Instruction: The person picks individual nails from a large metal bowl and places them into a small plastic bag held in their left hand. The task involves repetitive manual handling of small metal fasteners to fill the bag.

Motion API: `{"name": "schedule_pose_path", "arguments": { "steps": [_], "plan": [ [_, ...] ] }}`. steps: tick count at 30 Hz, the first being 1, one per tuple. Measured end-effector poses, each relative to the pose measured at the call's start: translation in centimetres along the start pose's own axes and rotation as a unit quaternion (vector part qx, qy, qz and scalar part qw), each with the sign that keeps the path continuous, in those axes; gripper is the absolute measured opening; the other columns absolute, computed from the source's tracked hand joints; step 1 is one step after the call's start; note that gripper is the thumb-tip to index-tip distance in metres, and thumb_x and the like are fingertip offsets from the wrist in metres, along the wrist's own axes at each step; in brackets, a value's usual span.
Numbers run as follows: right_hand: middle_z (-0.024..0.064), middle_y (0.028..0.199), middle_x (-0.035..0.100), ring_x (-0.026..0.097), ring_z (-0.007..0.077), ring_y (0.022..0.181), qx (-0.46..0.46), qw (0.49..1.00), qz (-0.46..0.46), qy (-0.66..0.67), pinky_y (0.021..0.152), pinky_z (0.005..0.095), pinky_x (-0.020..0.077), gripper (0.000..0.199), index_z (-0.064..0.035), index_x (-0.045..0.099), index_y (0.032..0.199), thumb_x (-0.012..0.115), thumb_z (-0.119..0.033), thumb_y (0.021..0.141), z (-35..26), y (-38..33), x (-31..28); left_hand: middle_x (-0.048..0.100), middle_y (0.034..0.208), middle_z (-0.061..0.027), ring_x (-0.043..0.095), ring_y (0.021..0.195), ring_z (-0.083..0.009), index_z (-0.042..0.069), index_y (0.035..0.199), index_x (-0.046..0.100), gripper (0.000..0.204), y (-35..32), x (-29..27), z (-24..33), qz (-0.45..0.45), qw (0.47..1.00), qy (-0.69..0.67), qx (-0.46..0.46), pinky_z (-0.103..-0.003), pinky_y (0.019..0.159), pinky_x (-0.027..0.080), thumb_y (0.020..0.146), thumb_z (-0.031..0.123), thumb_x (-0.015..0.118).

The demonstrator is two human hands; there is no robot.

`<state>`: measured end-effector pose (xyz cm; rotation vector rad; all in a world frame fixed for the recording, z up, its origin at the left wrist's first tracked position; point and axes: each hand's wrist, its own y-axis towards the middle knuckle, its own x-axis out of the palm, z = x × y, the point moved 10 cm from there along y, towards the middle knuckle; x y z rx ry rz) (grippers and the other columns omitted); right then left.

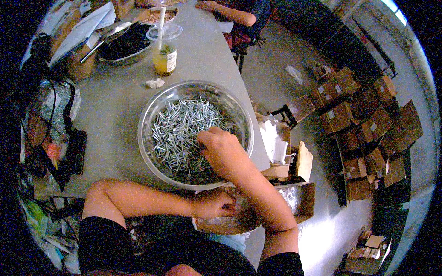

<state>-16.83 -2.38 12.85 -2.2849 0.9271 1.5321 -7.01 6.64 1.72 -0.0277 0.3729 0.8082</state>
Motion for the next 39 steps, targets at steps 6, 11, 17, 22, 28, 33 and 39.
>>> {"name": "schedule_pose_path", "arguments": {
  "steps": [6,11,17,22,28,33,39],
  "plan": [
    [0.0141,0.080,0.064,0.067,0.0264,0.072,0.004,0.997,0.025,0.066,0.066,0.0328,0.0537,0.018,-0.0003,0.064,0.089,0.067,0.002,0.072,0.4,-0.4,-0.8,0.065,0.087,-0.0153,0.064,0.082,-0.0305,0.000,0.085,0.067,0.028,0.6,-0.3,-0.5,0.075,0.989,-0.090,0.087,-0.040,0.077,0.048,0.082,0.028,0.069],
    [0.0101,0.082,0.066,0.068,0.0176,0.074,0.034,0.990,0.035,0.129,0.067,0.0285,0.0544,0.016,0.0012,0.064,0.091,0.068,0.002,0.075,1.1,-0.9,-1.8,0.062,0.081,-0.0110,0.061,0.077,-0.0249,0.001,0.088,0.063,0.033,0.8,0.3,-1.5,0.051,0.994,-0.089,0.030,-0.036,0.073,0.048,0.081,0.032,0.072],
    [0.0061,0.082,0.065,0.064,0.0100,0.075,0.110,0.973,0.032,0.198,0.068,0.0252,0.0528,0.015,0.0011,0.064,0.091,0.069,0.001,0.077,2.8,-3.0,-3.3,0.060,0.079,-0.0099,0.056,0.073,-0.0212,0.002,0.088,0.058,0.042,0.3,-1.3,-1.3,0.095,0.986,-0.132,-0.033,-0.035,0.070,0.047,0.082,0.042,0.072],
    [0.0101,0.075,0.066,0.067,0.0169,0.072,0.092,0.989,-0.009,0.119,0.067,0.0295,0.0529,0.024,-0.0002,0.064,0.094,0.074,-0.005,0.073,2.0,-2.0,-2.8,0.059,0.081,-0.0100,0.056,0.076,-0.0211,0.004,0.088,0.056,0.044,0.8,-1.1,-1.9,0.100,0.991,-0.090,-0.025,-0.035,0.071,0.046,0.082,0.044,0.072],
    [0.0121,0.072,0.067,0.067,0.0307,0.070,0.088,0.994,-0.060,0.030,0.066,0.0384,0.0527,0.030,-0.0024,0.061,0.091,0.076,-0.010,0.067,1.6,0.1,1.2,0.057,0.084,-0.0089,0.053,0.076,-0.0203,0.004,0.100,0.053,0.044,0.9,-0.4,-3.1,0.099,0.991,-0.090,-0.024,-0.035,0.069,0.046,0.083,0.041,0.072],
    [0.0106,0.072,0.067,0.067,0.0308,0.071,0.105,0.993,-0.050,-0.031,0.065,0.0385,0.0522,0.031,-0.0052,0.061,0.096,0.072,-0.008,0.068,2.2,-0.1,1.5,0.054,0.079,-0.0099,0.052,0.074,-0.0235,0.005,0.090,0.052,0.042,1.1,0.0,-3.0,0.093,0.987,-0.129,-0.032,-0.036,0.070,0.043,0.083,0.042,0.070],
    [0.0105,0.074,0.068,0.067,0.0313,0.073,0.125,0.989,-0.075,0.028,0.068,0.0382,0.0528,0.033,-0.0058,0.061,0.101,0.069,-0.005,0.069,2.3,-0.7,0.2,0.059,0.094,-0.0091,0.056,0.085,-0.0196,0.005,0.110,0.052,0.043,1.4,0.4,-4.2,0.127,0.991,-0.052,0.009,-0.036,0.077,0.048,0.081,0.027,0.074]
  ]
}}
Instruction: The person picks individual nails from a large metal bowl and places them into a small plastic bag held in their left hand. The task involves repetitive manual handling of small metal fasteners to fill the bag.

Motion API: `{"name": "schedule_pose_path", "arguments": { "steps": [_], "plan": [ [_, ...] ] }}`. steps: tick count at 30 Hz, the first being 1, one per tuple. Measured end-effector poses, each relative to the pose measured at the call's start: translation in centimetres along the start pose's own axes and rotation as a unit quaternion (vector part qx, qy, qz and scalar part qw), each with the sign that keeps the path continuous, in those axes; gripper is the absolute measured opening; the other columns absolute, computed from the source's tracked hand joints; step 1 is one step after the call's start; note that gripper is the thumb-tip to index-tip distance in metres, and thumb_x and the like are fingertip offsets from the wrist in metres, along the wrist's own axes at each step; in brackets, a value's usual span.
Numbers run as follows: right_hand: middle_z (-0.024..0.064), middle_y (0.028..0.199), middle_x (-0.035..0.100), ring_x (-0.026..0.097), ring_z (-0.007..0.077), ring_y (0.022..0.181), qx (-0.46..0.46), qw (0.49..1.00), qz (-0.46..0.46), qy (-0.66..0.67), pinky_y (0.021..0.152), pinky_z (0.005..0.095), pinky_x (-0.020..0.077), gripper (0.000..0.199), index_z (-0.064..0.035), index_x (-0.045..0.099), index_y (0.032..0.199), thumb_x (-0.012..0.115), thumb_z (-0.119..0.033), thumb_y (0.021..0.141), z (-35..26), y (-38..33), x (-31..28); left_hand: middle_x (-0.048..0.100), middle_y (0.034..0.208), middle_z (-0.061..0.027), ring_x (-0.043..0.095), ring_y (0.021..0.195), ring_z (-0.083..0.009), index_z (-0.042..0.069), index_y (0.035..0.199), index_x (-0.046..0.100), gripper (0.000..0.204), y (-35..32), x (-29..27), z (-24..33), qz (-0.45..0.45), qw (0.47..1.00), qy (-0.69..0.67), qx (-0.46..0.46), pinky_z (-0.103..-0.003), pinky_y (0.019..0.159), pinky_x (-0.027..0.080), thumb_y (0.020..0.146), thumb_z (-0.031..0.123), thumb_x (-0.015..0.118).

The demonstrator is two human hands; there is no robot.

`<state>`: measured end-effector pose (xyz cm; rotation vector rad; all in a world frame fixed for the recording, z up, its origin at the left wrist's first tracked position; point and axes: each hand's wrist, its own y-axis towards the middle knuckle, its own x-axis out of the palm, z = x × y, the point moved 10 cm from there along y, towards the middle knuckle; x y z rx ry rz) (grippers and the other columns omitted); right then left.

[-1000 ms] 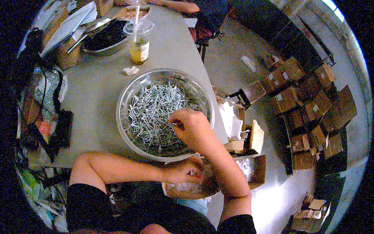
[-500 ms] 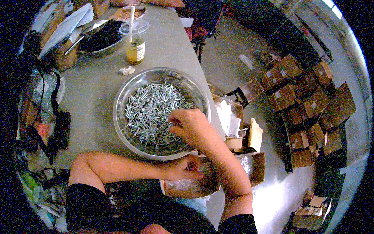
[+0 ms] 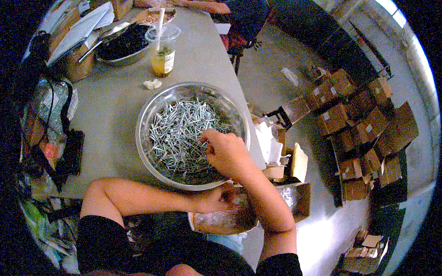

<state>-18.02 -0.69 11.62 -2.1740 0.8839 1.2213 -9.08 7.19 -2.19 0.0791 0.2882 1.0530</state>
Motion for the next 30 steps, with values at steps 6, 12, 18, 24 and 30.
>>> {"name": "schedule_pose_path", "arguments": {
  "steps": [6,12,18,24,30],
  "plan": [
    [0.0149,0.088,0.068,0.066,0.0365,0.079,-0.102,0.993,0.005,-0.057,0.070,0.0452,0.0529,0.030,-0.0067,0.056,0.102,0.064,-0.005,0.073,-1.3,-0.1,1.3,0.056,0.089,-0.0055,0.053,0.080,-0.0181,0.006,0.105,0.050,0.039,-0.4,-0.3,0.2,-0.032,0.993,-0.086,-0.079,-0.035,0.071,0.047,0.080,0.021,0.075],
    [0.0153,0.081,0.067,0.065,0.0369,0.078,-0.070,0.990,-0.010,-0.120,0.068,0.0462,0.0520,0.031,-0.0080,0.052,0.103,0.064,-0.006,0.075,-1.9,0.2,1.9,0.054,0.077,-0.0086,0.050,0.072,-0.0213,0.006,0.086,0.051,0.037,-0.1,-0.9,0.7,0.029,0.991,-0.127,-0.027,-0.037,0.068,0.043,0.083,0.037,0.072],
    [0.0138,0.075,0.065,0.066,0.0332,0.073,-0.074,0.992,0.087,-0.050,0.066,0.0401,0.0518,0.021,-0.0067,0.056,0.097,0.066,-0.006,0.078,-1.2,-1.0,-1.1,0.053,0.076,-0.0091,0.050,0.071,-0.0219,0.005,0.084,0.051,0.039,-0.1,-2.2,2.7,0.034,0.998,-0.044,0.004,-0.037,0.068,0.043,0.083,0.039,0.071],
    [0.0077,0.081,0.065,0.064,0.0146,0.076,-0.023,0.981,0.131,0.144,0.069,0.0281,0.0505,0.016,-0.0018,0.060,0.087,0.072,0.001,0.077,0.8,-5.8,-4.9,0.052,0.077,-0.0055,0.050,0.071,-0.0198,0.005,0.089,0.053,0.037,-0.2,-3.2,4.7,0.016,0.992,-0.124,-0.009,-0.035,0.067,0.043,0.083,0.034,0.073],
    [0.0088,0.085,0.066,0.065,0.0183,0.078,-0.058,0.981,0.040,0.183,0.072,0.0294,0.0513,0.016,-0.0035,0.061,0.085,0.073,0.000,0.076,1.0,-10.6,-2.3,0.058,0.101,-0.0062,0.055,0.094,-0.0152,0.003,0.119,0.050,0.048,0.1,-2.3,4.4,0.044,0.967,-0.247,0.038,-0.032,0.081,0.047,0.084,0.027,0.074]
  ]
}}
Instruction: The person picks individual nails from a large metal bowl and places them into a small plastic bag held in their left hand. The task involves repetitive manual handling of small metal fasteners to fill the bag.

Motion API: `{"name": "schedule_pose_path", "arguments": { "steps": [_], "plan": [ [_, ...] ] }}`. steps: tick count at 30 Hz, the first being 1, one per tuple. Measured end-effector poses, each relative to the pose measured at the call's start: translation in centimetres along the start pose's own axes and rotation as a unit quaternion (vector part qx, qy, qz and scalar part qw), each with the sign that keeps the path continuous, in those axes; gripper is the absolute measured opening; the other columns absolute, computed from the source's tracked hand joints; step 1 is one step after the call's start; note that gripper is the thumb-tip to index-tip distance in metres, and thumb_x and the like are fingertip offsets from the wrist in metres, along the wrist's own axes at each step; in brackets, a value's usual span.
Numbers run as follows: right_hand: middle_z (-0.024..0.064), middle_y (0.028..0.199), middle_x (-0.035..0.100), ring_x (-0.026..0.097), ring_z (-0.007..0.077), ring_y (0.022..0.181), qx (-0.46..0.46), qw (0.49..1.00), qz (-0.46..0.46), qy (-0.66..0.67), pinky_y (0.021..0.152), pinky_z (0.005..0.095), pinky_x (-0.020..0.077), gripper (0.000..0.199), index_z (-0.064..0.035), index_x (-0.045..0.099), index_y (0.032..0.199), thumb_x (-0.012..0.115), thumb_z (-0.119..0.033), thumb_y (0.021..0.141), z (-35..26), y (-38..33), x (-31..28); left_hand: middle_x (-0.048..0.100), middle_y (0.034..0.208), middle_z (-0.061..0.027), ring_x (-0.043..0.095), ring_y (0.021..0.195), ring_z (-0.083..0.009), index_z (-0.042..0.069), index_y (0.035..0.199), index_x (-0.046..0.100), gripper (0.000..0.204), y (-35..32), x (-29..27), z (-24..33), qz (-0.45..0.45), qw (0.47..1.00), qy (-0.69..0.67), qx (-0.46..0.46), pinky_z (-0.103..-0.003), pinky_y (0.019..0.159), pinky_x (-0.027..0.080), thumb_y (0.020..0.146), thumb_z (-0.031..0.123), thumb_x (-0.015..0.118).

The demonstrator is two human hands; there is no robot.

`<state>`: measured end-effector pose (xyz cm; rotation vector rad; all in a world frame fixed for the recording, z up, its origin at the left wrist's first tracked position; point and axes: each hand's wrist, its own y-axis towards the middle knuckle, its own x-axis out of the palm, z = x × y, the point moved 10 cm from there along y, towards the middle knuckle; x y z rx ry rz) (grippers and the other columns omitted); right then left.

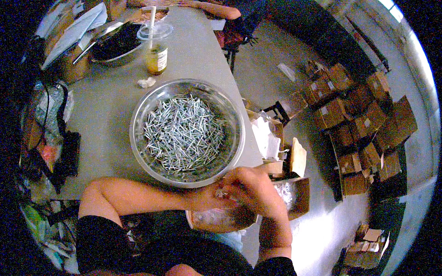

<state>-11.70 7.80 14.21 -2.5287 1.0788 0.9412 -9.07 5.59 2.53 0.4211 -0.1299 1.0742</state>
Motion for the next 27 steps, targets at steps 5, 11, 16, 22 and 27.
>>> {"name": "schedule_pose_path", "arguments": {
  "steps": [5,11,16,22,27],
  "plan": [
    [0.0108,0.097,0.066,0.065,0.0306,0.089,-0.015,0.999,0.026,-0.039,0.078,0.0382,0.0530,0.020,-0.0083,0.065,0.093,0.073,-0.011,0.075,-0.6,-1.6,1.0,0.058,0.108,-0.0059,0.053,0.101,-0.0141,0.004,0.121,0.051,0.051,-0.5,-0.1,1.7,-0.049,0.996,0.068,-0.031,-0.031,0.089,0.045,0.084,0.030,0.074],
    [0.0106,0.112,0.061,0.056,0.0324,0.108,-0.091,0.988,0.022,-0.125,0.087,0.0398,0.0495,0.018,-0.0078,0.067,0.088,0.074,-0.008,0.072,-1.5,-3.1,1.0,0.059,0.102,-0.0076,0.056,0.096,-0.0157,0.003,0.113,0.054,0.050,-0.8,1.2,0.8,-0.179,0.965,0.178,-0.071,-0.033,0.085,0.047,0.083,0.038,0.074],
    [0.0128,0.105,0.064,0.060,0.0315,0.097,-0.019,0.993,0.098,-0.057,0.082,0.0383,0.0520,0.020,-0.0054,0.067,0.086,0.076,-0.006,0.069,1.9,-5.0,0.3,0.061,0.093,-0.0096,0.059,0.091,-0.0179,0.002,0.104,0.057,0.037,-0.5,-0.5,3.5,0.004,0.990,0.142,0.025,-0.034,0.081,0.047,0.086,0.032,0.070],
    [0.0100,0.083,0.066,0.065,0.0237,0.071,0.045,0.985,0.164,-0.038,0.062,0.0307,0.0510,0.016,-0.0030,0.063,0.078,0.074,0.000,0.068,4.7,-6.9,0.0,0.059,0.084,-0.0130,0.059,0.080,-0.0268,0.001,0.093,0.058,0.015,-0.4,-0.4,3.8,-0.019,0.959,0.272,0.083,-0.038,0.074,0.046,0.087,0.014,0.063],
    [0.0103,0.079,0.060,0.060,0.0258,0.073,0.013,0.990,0.138,0.008,0.064,0.0325,0.0482,0.014,-0.0020,0.059,0.077,0.071,-0.001,0.070,5.3,-6.9,2.0,0.057,0.081,-0.0142,0.057,0.076,-0.0309,0.001,0.084,0.056,0.010,-0.5,0.4,4.7,-0.047,0.953,0.283,0.095,-0.039,0.071,0.046,0.084,0.009,0.061]
  ]
}}
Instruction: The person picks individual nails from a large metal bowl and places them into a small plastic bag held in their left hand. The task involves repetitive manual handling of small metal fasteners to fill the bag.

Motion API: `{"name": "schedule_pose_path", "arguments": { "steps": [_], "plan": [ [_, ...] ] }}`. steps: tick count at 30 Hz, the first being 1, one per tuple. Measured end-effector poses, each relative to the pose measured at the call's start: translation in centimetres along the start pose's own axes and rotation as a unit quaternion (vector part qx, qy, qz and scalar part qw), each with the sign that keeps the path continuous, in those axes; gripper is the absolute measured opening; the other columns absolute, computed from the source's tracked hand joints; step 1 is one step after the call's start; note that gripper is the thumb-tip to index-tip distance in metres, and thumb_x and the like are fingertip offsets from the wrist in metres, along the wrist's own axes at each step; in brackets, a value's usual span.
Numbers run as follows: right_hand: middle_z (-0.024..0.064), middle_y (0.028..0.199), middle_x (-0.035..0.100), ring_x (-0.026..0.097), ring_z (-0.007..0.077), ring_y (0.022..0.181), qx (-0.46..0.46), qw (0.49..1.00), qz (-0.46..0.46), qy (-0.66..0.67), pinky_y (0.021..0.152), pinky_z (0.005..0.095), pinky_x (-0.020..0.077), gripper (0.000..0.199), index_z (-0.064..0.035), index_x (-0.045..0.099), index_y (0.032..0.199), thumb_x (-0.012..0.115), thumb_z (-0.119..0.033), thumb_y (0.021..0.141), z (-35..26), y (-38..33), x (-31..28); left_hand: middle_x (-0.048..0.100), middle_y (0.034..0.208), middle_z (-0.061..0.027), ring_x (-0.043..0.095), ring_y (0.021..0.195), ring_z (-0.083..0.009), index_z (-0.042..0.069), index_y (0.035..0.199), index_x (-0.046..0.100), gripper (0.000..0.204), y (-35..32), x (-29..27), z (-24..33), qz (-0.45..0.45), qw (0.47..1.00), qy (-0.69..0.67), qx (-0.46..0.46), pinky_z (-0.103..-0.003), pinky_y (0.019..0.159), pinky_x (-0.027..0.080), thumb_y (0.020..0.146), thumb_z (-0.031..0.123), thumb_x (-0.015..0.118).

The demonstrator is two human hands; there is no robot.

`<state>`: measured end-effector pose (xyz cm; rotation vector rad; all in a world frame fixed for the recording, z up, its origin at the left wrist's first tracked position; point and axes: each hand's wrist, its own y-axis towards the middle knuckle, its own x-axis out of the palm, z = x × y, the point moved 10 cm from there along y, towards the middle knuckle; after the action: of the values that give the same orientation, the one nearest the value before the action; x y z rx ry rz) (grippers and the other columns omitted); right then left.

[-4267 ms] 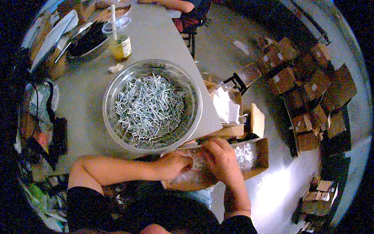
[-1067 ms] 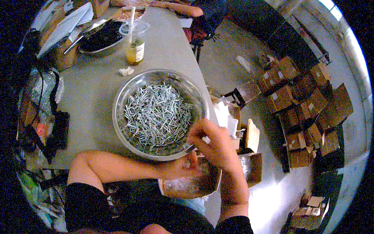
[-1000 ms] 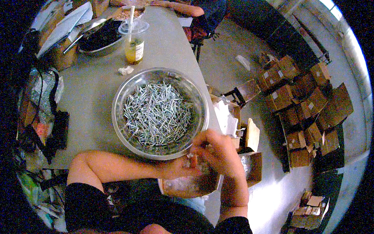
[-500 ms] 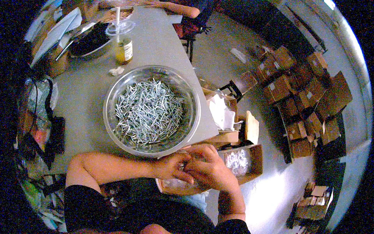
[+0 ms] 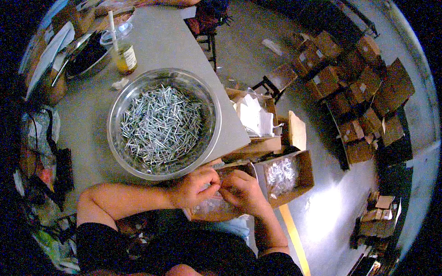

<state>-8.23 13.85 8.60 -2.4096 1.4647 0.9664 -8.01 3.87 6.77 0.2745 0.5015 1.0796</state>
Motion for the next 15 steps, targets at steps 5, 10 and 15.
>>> {"name": "schedule_pose_path", "arguments": {
  "steps": [5,10,15],
  "plan": [
    [0.0095,0.076,0.056,0.056,0.0264,0.074,-0.015,0.996,-0.049,0.074,0.064,0.0346,0.0456,0.016,-0.0012,0.053,0.073,0.069,0.000,0.072,0.2,-0.9,0.2,0.057,0.081,-0.0140,0.057,0.076,-0.0306,0.001,0.082,0.054,0.011,-0.1,0.5,0.0,-0.026,0.998,-0.029,-0.049,-0.039,0.071,0.046,0.084,0.009,0.061],
    [0.0094,0.073,0.056,0.055,0.0228,0.066,0.036,0.999,-0.009,0.009,0.059,0.0338,0.0443,0.015,-0.0009,0.054,0.068,0.069,0.001,0.073,3.1,-3.1,-2.6,0.058,0.081,-0.0120,0.058,0.075,-0.0251,0.000,0.085,0.055,0.014,-0.3,0.7,-1.9,-0.039,0.988,-0.052,-0.138,-0.036,0.070,0.047,0.087,0.012,0.061],
    [0.0115,0.073,0.060,0.060,0.0254,0.064,0.208,0.927,0.179,-0.257,0.057,0.0331,0.0491,0.014,-0.0009,0.060,0.073,0.073,-0.003,0.074,6.8,-7.6,-12.7,0.059,0.084,-0.0101,0.059,0.078,-0.0187,-0.001,0.094,0.055,0.020,-0.3,0.9,-1.9,-0.057,0.982,-0.073,-0.162,-0.033,0.071,0.049,0.090,0.018,0.063]
  ]
}}
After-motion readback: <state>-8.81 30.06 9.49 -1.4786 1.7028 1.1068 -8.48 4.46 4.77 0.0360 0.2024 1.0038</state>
